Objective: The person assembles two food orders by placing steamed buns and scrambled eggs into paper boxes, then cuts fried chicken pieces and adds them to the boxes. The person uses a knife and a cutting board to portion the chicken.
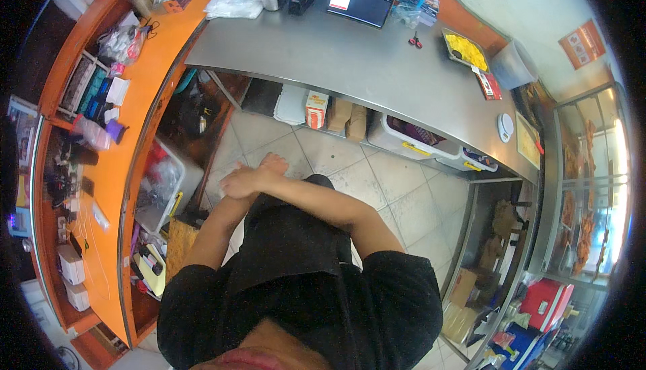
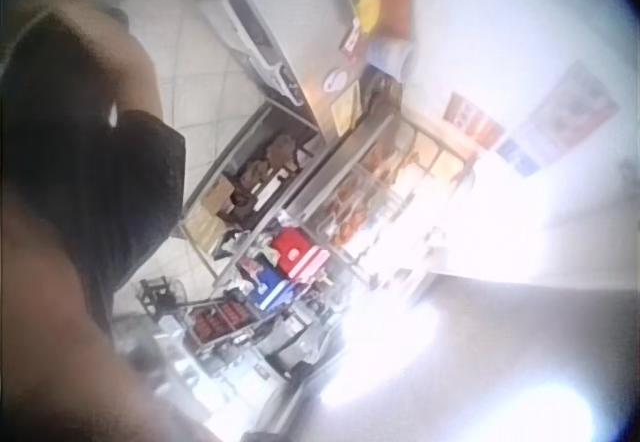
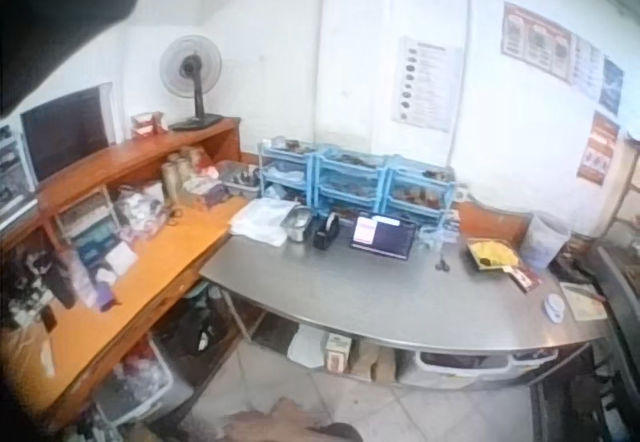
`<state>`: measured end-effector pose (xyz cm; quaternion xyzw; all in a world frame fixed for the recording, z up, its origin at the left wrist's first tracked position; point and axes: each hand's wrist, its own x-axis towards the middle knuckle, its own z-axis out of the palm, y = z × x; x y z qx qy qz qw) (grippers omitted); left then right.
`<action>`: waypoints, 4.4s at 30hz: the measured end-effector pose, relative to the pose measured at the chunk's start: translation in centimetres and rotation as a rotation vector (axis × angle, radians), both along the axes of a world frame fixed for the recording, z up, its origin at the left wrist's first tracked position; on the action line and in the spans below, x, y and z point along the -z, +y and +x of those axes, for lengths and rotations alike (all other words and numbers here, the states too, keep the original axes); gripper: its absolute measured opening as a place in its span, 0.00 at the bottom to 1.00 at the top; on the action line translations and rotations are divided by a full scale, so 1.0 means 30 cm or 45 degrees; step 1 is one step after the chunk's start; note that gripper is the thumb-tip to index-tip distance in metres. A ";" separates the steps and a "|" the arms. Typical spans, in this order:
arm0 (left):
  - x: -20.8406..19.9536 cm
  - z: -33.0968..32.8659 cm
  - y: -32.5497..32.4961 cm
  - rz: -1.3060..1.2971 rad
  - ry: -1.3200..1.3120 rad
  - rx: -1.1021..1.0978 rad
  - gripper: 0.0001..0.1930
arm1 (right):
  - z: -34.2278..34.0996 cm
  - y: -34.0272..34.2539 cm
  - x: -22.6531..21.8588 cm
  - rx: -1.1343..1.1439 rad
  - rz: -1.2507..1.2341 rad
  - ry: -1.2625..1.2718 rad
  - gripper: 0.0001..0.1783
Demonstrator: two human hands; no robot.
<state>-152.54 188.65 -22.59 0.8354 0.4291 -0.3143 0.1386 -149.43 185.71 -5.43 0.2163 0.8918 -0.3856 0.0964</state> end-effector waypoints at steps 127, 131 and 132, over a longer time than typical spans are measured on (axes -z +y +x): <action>0.325 -1.647 -1.097 -0.751 -0.879 -2.405 0.35 | -0.199 -0.066 0.579 1.594 -0.533 -0.039 0.26; 0.289 -1.570 -0.738 -0.894 -0.699 -2.069 0.29 | 0.282 -0.399 0.755 2.476 -0.839 -0.075 0.24; 0.311 -1.548 -0.614 -0.873 -0.623 -1.993 0.26 | 0.382 -0.520 0.789 2.598 -0.831 -0.084 0.23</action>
